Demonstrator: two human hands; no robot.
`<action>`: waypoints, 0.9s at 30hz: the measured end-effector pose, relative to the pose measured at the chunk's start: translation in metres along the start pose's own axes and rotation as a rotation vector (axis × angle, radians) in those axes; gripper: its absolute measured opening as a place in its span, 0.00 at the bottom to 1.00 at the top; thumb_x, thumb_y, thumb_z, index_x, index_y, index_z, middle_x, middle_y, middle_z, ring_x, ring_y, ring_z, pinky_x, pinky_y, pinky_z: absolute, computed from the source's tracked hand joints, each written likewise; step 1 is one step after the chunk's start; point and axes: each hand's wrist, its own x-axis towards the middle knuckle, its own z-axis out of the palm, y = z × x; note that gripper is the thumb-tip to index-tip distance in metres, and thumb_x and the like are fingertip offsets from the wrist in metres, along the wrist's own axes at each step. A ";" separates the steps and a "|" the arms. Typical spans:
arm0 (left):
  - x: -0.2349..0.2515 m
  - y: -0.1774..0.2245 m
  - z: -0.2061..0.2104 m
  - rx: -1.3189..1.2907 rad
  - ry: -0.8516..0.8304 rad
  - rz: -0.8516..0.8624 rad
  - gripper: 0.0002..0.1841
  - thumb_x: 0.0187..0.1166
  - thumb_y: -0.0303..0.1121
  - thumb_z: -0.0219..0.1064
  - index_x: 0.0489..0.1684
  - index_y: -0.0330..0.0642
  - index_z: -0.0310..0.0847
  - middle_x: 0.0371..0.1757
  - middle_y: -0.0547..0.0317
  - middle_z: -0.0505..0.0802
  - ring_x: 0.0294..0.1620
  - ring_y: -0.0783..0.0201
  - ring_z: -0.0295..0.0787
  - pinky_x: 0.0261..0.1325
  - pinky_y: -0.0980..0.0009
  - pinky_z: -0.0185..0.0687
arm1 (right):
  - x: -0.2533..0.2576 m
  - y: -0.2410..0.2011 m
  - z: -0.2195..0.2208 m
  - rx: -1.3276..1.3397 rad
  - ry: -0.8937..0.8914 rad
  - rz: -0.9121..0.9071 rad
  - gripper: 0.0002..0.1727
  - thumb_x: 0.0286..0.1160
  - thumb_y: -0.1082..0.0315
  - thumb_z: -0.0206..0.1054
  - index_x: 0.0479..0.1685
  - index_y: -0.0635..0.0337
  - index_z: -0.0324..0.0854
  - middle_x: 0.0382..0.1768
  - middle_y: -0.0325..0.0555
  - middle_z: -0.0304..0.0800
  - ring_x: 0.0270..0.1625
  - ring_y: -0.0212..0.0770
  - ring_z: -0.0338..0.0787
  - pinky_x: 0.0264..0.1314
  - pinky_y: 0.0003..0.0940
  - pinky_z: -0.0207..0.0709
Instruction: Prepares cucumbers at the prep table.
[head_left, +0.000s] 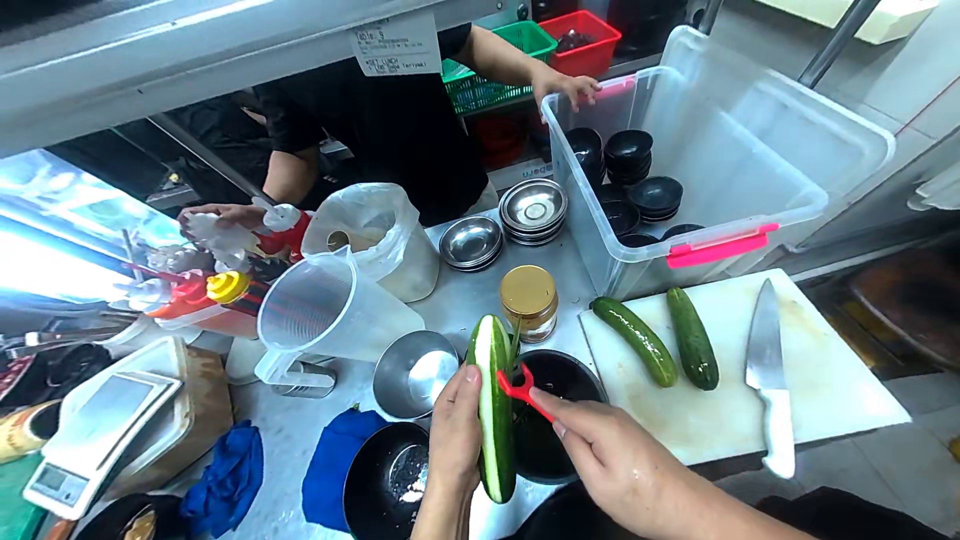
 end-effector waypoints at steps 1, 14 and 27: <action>0.000 0.004 0.004 -0.007 0.047 0.010 0.27 0.92 0.49 0.45 0.53 0.35 0.84 0.36 0.44 0.93 0.33 0.56 0.94 0.37 0.61 0.93 | -0.004 0.000 0.006 0.001 0.000 -0.021 0.26 0.91 0.63 0.48 0.86 0.47 0.73 0.54 0.48 0.94 0.54 0.41 0.92 0.63 0.39 0.84; 0.025 0.034 0.025 -0.408 0.257 -0.022 0.33 0.89 0.65 0.39 0.66 0.48 0.77 0.45 0.50 0.92 0.35 0.58 0.91 0.36 0.62 0.90 | -0.065 -0.004 0.013 -0.013 -0.141 -0.028 0.24 0.89 0.68 0.53 0.82 0.49 0.78 0.40 0.57 0.93 0.42 0.53 0.94 0.48 0.51 0.88; -0.012 0.008 0.050 -0.570 -0.010 -0.209 0.40 0.86 0.69 0.34 0.64 0.42 0.79 0.47 0.43 0.92 0.33 0.56 0.91 0.32 0.63 0.90 | -0.015 0.028 0.023 0.615 0.084 0.063 0.27 0.75 0.48 0.75 0.62 0.57 0.76 0.33 0.35 0.81 0.29 0.28 0.79 0.30 0.24 0.77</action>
